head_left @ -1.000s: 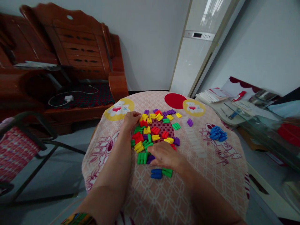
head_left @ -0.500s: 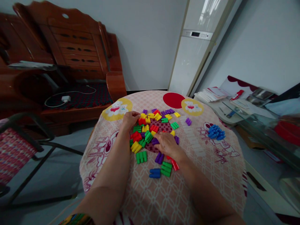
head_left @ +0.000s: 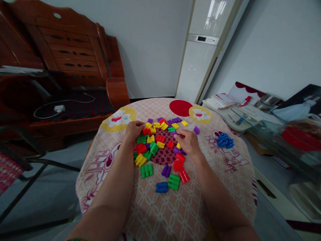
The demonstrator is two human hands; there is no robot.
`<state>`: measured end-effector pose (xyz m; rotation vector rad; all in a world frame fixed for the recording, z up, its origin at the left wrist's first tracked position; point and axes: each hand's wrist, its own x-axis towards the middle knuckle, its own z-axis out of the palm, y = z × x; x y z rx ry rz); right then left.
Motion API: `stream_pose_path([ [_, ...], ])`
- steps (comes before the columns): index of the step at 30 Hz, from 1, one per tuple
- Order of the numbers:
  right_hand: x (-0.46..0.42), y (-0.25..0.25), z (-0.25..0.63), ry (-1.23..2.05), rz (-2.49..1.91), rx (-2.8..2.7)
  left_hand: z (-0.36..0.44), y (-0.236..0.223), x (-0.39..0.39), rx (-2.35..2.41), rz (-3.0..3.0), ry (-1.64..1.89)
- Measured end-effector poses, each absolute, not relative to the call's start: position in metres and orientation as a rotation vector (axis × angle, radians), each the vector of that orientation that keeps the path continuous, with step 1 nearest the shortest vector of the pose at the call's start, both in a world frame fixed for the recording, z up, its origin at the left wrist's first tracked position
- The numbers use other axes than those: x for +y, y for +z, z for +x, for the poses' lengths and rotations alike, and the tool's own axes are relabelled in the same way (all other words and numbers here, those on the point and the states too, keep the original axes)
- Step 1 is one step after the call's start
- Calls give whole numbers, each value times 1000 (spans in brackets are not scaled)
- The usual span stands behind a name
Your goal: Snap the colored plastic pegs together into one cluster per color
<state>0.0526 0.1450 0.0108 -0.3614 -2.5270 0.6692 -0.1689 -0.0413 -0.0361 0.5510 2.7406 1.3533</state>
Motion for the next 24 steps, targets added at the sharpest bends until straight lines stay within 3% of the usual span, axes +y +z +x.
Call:
stream_pose_path([
  [3,191,0,59,755,-596,-2261,-170,-36,-41,2727,538,1350],
  [10,268,-39,71,610,-988,-1916,-166,-34,-39,2731,523,1343],
  [17,278,-51,66,647,-1071,-2001,-157,-15,-37,2769,499,1456],
  [24,267,-41,69,583,-1102,-2145,-131,23,-19,2545,1007,1467],
])
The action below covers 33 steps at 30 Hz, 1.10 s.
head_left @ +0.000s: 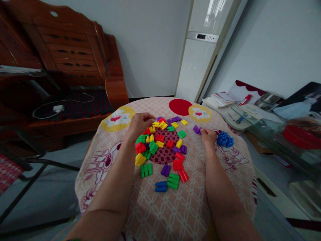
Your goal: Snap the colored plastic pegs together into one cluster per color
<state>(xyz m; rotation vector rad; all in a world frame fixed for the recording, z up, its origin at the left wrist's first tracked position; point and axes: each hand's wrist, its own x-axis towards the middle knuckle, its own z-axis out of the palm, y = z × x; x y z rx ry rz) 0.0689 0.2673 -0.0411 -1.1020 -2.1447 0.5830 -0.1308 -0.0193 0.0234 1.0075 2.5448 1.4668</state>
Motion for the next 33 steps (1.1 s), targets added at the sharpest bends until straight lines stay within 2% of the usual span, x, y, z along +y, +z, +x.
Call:
stream_pose_path([
  [6,243,-18,75,549,-1051,-2080,-75,30,18,2191,1546,925],
  [8,233,-10,76,750,-928,-2282,-61,24,26,2160,1666,793],
  [12,213,-4,75,1364,-707,-2733,-48,5,38,2201,1753,733],
  [14,204,-5,74,1471,-611,-2847,-46,-4,43,2235,1765,701],
  [20,193,1,72,1348,-549,-2978,-51,-10,47,2302,1778,675],
  [26,201,5,75,989,-383,-2974,-67,-6,42,2443,1597,850],
  [33,201,2,72,958,-214,-3087,-79,-10,39,2662,1422,1014],
])
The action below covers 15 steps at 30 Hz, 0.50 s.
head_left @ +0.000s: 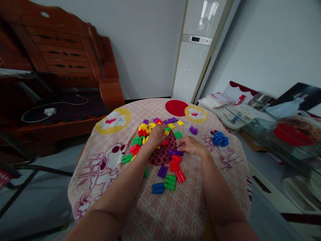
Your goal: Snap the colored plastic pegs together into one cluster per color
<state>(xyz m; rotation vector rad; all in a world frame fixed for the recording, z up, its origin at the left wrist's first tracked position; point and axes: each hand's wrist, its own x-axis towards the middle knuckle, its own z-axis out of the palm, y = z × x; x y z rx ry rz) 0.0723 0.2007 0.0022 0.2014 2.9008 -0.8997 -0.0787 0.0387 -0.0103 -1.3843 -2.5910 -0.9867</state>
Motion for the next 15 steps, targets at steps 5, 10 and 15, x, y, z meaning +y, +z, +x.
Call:
stream_pose_path([
  [5,197,2,72,-1063,293,2836,-77,6,33,-2581,-1489,-1152],
  [10,213,3,79,-1175,427,2993,-70,16,32,-2577,-1730,-1239],
  [15,248,0,94,-807,962,3379,-70,16,33,-2600,-1736,-1235],
])
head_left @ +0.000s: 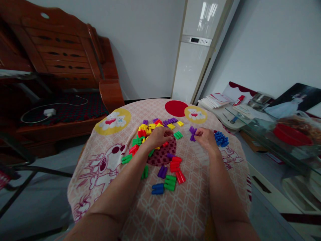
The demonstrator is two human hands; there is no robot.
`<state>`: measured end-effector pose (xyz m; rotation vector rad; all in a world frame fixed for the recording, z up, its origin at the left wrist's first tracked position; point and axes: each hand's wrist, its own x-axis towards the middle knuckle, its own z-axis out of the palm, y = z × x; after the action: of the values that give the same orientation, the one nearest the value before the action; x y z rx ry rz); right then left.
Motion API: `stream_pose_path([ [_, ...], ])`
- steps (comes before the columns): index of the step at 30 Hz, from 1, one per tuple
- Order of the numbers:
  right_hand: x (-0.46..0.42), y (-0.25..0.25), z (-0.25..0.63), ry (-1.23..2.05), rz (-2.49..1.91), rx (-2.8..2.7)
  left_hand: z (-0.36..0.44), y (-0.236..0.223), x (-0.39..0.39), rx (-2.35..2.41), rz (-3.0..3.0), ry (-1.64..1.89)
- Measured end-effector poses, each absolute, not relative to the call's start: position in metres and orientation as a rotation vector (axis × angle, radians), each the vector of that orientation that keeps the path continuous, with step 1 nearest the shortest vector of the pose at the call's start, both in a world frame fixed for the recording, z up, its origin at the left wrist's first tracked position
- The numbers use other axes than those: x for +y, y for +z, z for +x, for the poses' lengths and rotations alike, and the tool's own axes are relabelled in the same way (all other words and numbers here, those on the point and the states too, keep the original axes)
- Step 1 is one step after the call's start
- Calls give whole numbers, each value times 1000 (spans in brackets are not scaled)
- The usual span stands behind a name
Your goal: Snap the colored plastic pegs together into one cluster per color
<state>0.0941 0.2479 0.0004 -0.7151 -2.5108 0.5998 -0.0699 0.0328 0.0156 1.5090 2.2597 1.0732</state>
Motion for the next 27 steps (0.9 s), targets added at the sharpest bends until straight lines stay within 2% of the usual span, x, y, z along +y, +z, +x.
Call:
stream_pose_path([
  [3,266,-9,102,393,-819,-2400,-70,16,32,2268,1508,1092],
  [7,276,-26,104,288,-817,-2382,-70,16,32,2293,1512,1079],
  [14,281,-40,99,587,-847,-2278,-71,14,32,2272,1551,1018],
  [19,282,-45,94,565,-929,-2289,-67,12,32,2207,1578,973],
  [27,281,-49,87,722,-880,-2231,-68,11,32,2216,1563,980],
])
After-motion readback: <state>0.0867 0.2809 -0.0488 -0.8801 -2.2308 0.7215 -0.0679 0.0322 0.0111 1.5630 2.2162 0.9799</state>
